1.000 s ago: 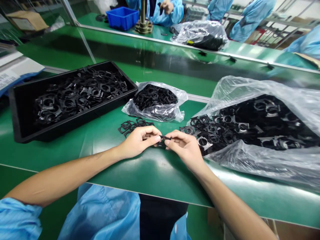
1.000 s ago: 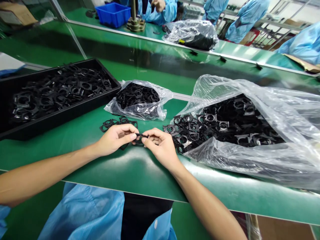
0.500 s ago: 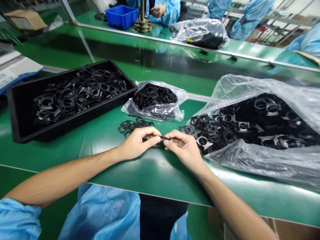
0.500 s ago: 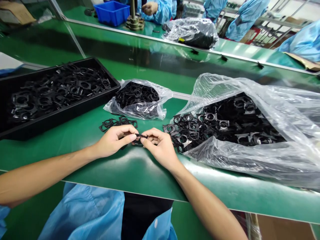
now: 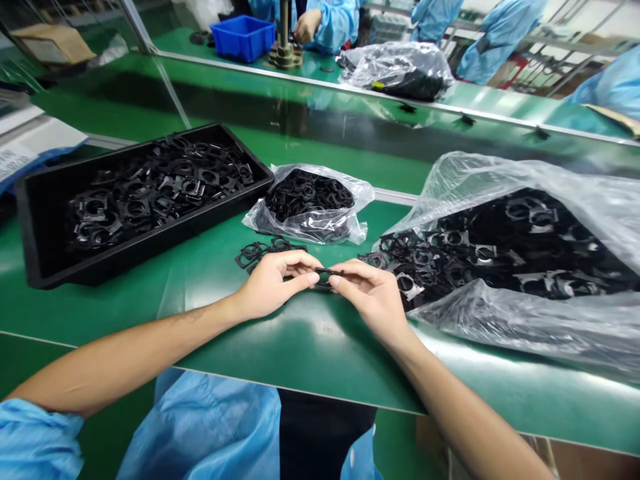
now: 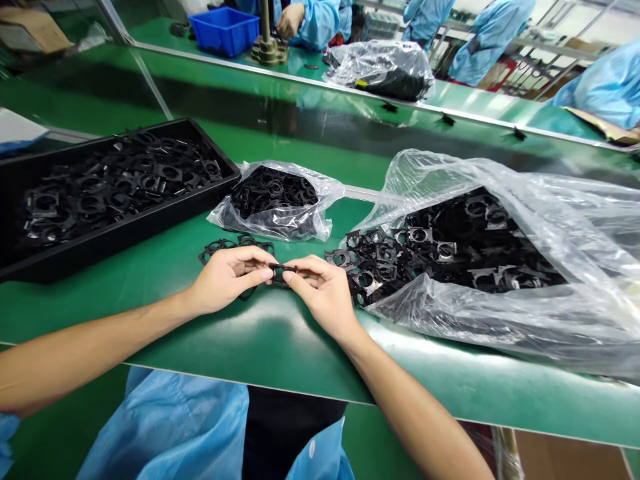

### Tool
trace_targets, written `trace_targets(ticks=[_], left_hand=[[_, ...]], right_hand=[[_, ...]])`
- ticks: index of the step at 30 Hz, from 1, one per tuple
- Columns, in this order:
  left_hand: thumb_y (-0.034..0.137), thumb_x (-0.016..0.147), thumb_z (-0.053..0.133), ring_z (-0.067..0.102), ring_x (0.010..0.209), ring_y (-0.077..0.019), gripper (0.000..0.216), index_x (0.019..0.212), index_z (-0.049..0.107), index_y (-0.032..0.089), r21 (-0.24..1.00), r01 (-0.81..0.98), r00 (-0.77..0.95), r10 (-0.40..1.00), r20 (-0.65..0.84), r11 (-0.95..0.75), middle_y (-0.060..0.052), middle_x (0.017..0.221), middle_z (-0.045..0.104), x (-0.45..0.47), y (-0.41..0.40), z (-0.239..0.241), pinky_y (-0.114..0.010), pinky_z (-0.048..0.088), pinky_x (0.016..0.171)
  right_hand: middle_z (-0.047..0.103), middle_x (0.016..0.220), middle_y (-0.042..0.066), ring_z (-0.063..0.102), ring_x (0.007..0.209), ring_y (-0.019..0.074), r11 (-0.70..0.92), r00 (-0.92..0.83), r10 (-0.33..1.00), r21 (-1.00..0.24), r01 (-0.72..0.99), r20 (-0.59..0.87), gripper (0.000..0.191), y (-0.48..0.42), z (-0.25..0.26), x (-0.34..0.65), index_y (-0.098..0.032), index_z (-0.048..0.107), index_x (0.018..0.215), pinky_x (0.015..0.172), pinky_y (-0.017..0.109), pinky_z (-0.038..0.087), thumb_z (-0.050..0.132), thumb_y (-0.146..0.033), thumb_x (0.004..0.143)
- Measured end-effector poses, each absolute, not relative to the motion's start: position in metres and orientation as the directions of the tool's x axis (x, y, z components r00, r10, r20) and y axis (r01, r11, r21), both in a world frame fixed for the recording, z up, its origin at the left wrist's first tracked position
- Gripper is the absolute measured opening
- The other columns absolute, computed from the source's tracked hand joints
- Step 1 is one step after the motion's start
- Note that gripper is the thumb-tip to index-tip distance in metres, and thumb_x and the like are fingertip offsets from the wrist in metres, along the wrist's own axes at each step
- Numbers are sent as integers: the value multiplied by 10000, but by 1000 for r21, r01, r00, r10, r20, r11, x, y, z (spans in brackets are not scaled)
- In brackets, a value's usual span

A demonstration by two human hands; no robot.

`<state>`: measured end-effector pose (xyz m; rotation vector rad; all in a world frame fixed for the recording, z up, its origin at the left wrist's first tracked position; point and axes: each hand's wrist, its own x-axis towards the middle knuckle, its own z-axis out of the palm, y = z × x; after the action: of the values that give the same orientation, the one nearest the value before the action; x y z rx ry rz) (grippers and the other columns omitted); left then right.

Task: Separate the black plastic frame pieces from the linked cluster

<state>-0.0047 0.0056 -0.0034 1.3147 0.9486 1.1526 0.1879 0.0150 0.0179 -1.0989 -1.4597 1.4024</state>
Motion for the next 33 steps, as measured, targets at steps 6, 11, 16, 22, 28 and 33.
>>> trace_targets(ticks=[6, 11, 16, 22, 28, 33], left_hand=[[278, 818, 764, 684, 649, -124, 170, 894, 725, 131, 989, -139, 245, 966, 87, -54, -29, 786, 732, -7, 6, 1, -230, 577, 656], [298, 778, 797, 713, 708, -152, 227, 913, 730, 129, 990, -138, 209, 976, 55, -26, -43, 808, 752, -6, 7, -4, -259, 594, 708], [314, 794, 776, 721, 781, -169, 242, 955, 732, 138, 994, -90, 211, 975, 75, -57, -53, 849, 762, -6, 6, -5, -273, 596, 760], [332, 816, 747, 709, 819, -179, 222, 922, 739, 137, 995, -33, 201, 974, 102, -97, -64, 881, 764, -7, 7, -5, -279, 580, 774], [296, 814, 738, 694, 788, -171, 196, 923, 734, 134, 997, -16, 204, 976, 78, -77, -57, 847, 752, -7, 7, -5, -275, 570, 756], [262, 814, 723, 684, 774, -162, 169, 923, 732, 132, 997, -15, 199, 977, 77, -76, -52, 836, 743, -6, 7, -3, -258, 562, 733]], right_hand=[[704, 726, 10, 657, 635, 143, -48, -322, 946, -999, -9, -43, 253, 13, 23, 187, -195, 786, 825, 678, 286, 571, 870, -401, 704], [702, 722, 12, 656, 611, 148, -40, -269, 962, -999, 9, -41, 296, 15, 21, 186, -194, 778, 800, 678, 305, 596, 875, -448, 681], [692, 741, 10, 657, 626, 150, -15, -260, 965, -1000, 16, -18, 266, 15, 19, 186, -202, 774, 804, 691, 314, 593, 869, -428, 700], [669, 757, 24, 647, 638, 152, 54, -273, 962, -993, 102, 25, 216, 13, 19, 188, -194, 778, 845, 684, 314, 578, 810, -398, 780], [654, 737, 8, 630, 610, 135, 41, -280, 960, -995, 87, 15, 161, 14, 20, 186, -193, 766, 831, 663, 293, 567, 807, -341, 782], [651, 738, 12, 627, 610, 138, 62, -279, 960, -992, 107, 30, 204, 13, 20, 186, -189, 762, 844, 656, 299, 565, 797, -384, 792]])
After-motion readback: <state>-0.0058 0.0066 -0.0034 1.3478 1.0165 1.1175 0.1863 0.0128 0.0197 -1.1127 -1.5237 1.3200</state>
